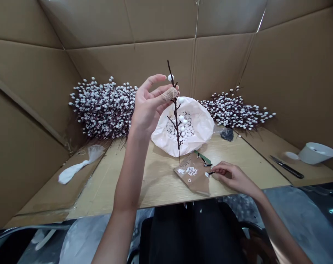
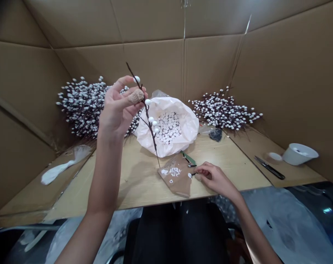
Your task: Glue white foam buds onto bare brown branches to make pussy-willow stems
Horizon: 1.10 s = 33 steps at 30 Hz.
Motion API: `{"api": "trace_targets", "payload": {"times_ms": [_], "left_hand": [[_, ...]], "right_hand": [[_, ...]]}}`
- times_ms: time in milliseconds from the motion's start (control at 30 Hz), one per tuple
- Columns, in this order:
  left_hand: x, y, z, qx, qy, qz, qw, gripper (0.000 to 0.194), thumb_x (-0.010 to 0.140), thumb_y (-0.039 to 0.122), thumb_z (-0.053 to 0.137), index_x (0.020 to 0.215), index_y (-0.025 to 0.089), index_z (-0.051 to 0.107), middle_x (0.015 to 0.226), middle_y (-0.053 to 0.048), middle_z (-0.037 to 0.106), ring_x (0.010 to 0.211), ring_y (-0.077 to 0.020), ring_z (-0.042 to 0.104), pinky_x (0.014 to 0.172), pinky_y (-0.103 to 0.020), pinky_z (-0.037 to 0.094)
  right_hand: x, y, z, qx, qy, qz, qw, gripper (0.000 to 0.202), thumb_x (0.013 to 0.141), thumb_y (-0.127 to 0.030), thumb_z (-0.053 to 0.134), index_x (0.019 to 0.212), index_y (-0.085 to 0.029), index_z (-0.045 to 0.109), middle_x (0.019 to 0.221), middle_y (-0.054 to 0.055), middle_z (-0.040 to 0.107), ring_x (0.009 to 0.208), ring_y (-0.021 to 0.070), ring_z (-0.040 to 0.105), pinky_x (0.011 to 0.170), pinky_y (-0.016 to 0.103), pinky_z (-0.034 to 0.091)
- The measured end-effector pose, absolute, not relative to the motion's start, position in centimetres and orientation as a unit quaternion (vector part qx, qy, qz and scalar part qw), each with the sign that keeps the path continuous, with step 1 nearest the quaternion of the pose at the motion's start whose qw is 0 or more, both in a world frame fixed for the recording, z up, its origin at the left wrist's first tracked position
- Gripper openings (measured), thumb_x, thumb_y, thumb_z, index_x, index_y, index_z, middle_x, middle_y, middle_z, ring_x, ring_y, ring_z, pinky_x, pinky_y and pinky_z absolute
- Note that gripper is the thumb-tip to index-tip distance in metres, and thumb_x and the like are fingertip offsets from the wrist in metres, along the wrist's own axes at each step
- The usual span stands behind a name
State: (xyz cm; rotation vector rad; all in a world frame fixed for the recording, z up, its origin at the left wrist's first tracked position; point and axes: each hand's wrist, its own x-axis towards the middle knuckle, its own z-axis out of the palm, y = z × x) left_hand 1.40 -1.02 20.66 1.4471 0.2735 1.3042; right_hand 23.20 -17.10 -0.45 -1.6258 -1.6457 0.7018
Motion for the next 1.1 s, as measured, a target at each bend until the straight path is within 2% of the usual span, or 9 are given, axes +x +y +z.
{"api": "trace_targets", "payload": {"times_ms": [233,400,567,733,933,1000,1100], "left_hand": [[1.3,-1.0,20.7,0.620,0.125,0.544,0.552,0.030,0.063,0.011,0.073,0.087,0.021,0.058,0.080,-0.002,0.069,0.093,-0.0194,0.068,0.078,-0.028,0.054],[1.3,-1.1,20.7,0.615,0.138,0.546,0.552,0.029,0.066,0.015,0.074,0.090,0.021,0.058,0.087,-0.003,0.069,0.096,-0.0199,0.067,0.079,-0.029,0.054],[1.4,-1.2,20.5,0.604,0.134,0.545,0.566,0.030,0.066,0.013,0.073,0.091,0.020,0.059,0.087,-0.003,0.069,0.100,-0.0222,0.066,0.080,-0.030,0.053],[2.1,-0.9,20.0,0.606,0.134,0.506,0.599,0.032,0.064,0.008,0.070,0.091,0.020,0.060,0.083,-0.003,0.069,0.098,-0.0222,0.066,0.082,-0.035,0.053],[1.4,-0.1,18.7,0.593,0.139,0.334,0.719,0.026,0.065,0.007,0.065,0.089,0.017,0.059,0.076,0.000,0.063,0.071,-0.0147,0.065,0.086,-0.045,0.052],[0.9,-0.1,17.2,0.572,0.146,0.256,0.766,0.030,0.062,0.005,0.067,0.089,0.017,0.059,0.074,0.001,0.063,0.062,-0.0121,0.062,0.086,-0.047,0.052],[0.2,-0.4,13.9,0.527,0.174,0.151,0.818,0.038,0.059,0.003,0.070,0.093,0.016,0.058,0.070,0.001,0.063,0.060,-0.0120,0.060,0.085,-0.052,0.052]], "right_hand": [[23.1,-16.5,-0.5,-0.636,-0.642,0.263,0.338,0.017,0.086,-0.031,0.053,0.080,-0.018,0.063,0.083,0.004,0.058,0.069,0.0149,0.050,0.065,0.028,0.039],[23.5,-16.5,-0.1,-0.631,-0.633,0.291,0.340,0.021,0.087,-0.034,0.051,0.080,-0.017,0.061,0.084,0.005,0.060,0.074,0.0168,0.052,0.066,0.028,0.039],[24.2,-16.4,0.0,-0.598,-0.616,0.350,0.375,0.023,0.087,-0.037,0.052,0.081,-0.016,0.059,0.079,0.004,0.059,0.076,0.0172,0.053,0.069,0.028,0.041],[23.9,-16.4,0.0,-0.589,-0.606,0.349,0.405,0.023,0.086,-0.038,0.054,0.081,-0.016,0.060,0.080,0.004,0.060,0.077,0.0174,0.054,0.069,0.027,0.042],[23.6,-16.2,0.4,-0.599,-0.626,0.319,0.384,0.022,0.088,-0.036,0.052,0.084,-0.017,0.062,0.086,0.005,0.064,0.081,0.0185,0.056,0.074,0.029,0.042],[23.7,-16.1,0.3,-0.600,-0.630,0.311,0.384,0.023,0.088,-0.037,0.051,0.083,-0.017,0.061,0.084,0.004,0.063,0.079,0.0181,0.056,0.073,0.029,0.042],[23.7,-16.1,0.0,-0.600,-0.635,0.298,0.385,0.022,0.087,-0.036,0.051,0.083,-0.017,0.062,0.082,0.004,0.063,0.076,0.0176,0.056,0.070,0.028,0.041]]}}
